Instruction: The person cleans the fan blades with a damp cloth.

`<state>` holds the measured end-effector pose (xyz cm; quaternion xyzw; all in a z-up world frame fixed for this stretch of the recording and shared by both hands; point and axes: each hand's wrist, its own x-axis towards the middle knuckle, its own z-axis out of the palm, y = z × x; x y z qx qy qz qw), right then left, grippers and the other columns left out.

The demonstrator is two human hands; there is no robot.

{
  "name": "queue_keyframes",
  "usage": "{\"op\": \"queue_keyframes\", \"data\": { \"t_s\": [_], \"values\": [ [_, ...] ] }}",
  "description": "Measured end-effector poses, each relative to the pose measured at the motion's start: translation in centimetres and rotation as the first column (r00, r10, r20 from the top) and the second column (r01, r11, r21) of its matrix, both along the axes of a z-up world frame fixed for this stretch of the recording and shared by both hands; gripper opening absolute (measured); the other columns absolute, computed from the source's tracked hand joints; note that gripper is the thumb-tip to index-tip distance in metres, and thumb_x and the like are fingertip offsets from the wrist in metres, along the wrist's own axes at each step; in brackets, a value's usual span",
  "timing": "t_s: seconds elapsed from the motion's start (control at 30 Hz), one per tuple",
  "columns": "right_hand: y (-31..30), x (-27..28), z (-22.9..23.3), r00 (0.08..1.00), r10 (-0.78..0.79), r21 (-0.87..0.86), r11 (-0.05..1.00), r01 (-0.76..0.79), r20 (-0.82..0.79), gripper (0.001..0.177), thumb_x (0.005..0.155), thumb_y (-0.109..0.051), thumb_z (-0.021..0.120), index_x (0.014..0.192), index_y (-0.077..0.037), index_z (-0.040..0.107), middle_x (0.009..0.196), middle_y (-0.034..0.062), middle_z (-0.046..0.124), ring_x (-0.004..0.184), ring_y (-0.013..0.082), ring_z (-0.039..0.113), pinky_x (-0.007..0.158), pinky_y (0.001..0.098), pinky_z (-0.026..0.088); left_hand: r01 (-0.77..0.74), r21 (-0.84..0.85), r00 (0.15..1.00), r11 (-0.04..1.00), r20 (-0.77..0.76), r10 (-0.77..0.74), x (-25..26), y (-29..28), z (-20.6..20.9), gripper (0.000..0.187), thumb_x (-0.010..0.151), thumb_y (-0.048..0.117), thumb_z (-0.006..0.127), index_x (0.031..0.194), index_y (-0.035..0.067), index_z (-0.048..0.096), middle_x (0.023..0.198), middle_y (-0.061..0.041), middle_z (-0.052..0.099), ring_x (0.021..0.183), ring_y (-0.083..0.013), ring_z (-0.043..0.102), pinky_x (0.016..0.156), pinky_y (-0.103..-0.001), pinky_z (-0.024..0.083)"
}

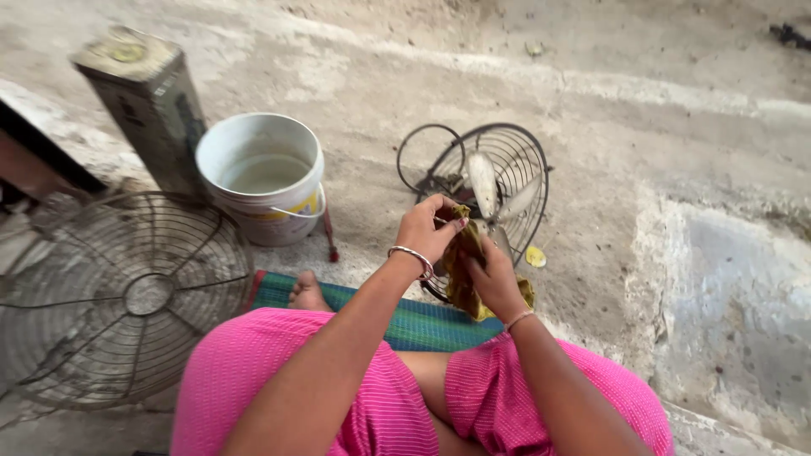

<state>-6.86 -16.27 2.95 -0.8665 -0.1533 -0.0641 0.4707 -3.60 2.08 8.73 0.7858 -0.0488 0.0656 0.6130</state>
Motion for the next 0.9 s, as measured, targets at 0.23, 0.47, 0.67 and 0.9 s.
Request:
{"op": "queue_keyframes", "data": {
  "t_s": [0.23, 0.47, 0.67, 0.9],
  "values": [
    [9.1, 0.8, 9.8, 0.994, 0.053, 0.091, 0.994, -0.061, 0.092, 0.042, 0.093, -0.005, 0.058, 0.133, -0.007, 0.047, 0.112, 0.0195, 0.071, 0.104, 0.0342, 0.070, 0.088, 0.0409, 0.054, 0.009, -0.306, 0.998, 0.952, 0.069, 0.013, 1.1, 10.1, 3.0, 0.024, 0.087, 0.007, 0.078, 0.107, 0.000, 0.069, 0.093, -0.008, 0.076, 0.080, -0.0135, 0.072, 0.067, -0.028, 0.063],
    [19.9, 7.0, 13.1, 0.927, 0.326, -0.066, 0.945, -0.319, 0.185, 0.042, 0.086, -0.004, 0.063, 0.124, -0.009, 0.046, 0.106, 0.0224, 0.059, 0.097, 0.0378, 0.061, 0.087, 0.0419, 0.051, -0.252, -0.489, 0.962, 0.835, -0.029, 0.273, 1.1, 21.8, 5.4, 0.024, 0.090, 0.002, 0.074, 0.111, -0.003, 0.063, 0.101, -0.014, 0.072, 0.081, -0.0196, 0.074, 0.068, -0.031, 0.066],
    [28.6, 12.5, 11.8, 0.853, 0.446, -0.234, 0.890, -0.391, 0.271, 0.033, 0.082, 0.000, 0.059, 0.113, -0.008, 0.065, 0.111, 0.0208, 0.060, 0.103, 0.0383, 0.062, 0.093, 0.0436, 0.054, -0.479, -0.651, 0.835, 0.589, -0.132, 0.535, 5.1, 26.5, 0.0, 0.032, 0.090, -0.001, 0.070, 0.119, 0.001, 0.056, 0.108, -0.015, 0.067, 0.084, -0.0213, 0.073, 0.068, -0.031, 0.065],
    [36.3, 19.1, 4.0, 0.873, 0.467, -0.478, 0.804, -0.353, 0.141, 0.042, 0.084, -0.013, 0.071, 0.125, -0.009, 0.064, 0.119, 0.0217, 0.060, 0.111, 0.0396, 0.061, 0.099, 0.0440, 0.051, -0.709, 0.097, 0.704, 0.698, 0.154, 0.694, 8.0, 29.6, -4.8, 0.037, 0.083, -0.001, 0.071, 0.118, 0.006, 0.067, 0.115, -0.018, 0.070, 0.104, -0.0360, 0.069, 0.090, -0.043, 0.055]
  ]
}}
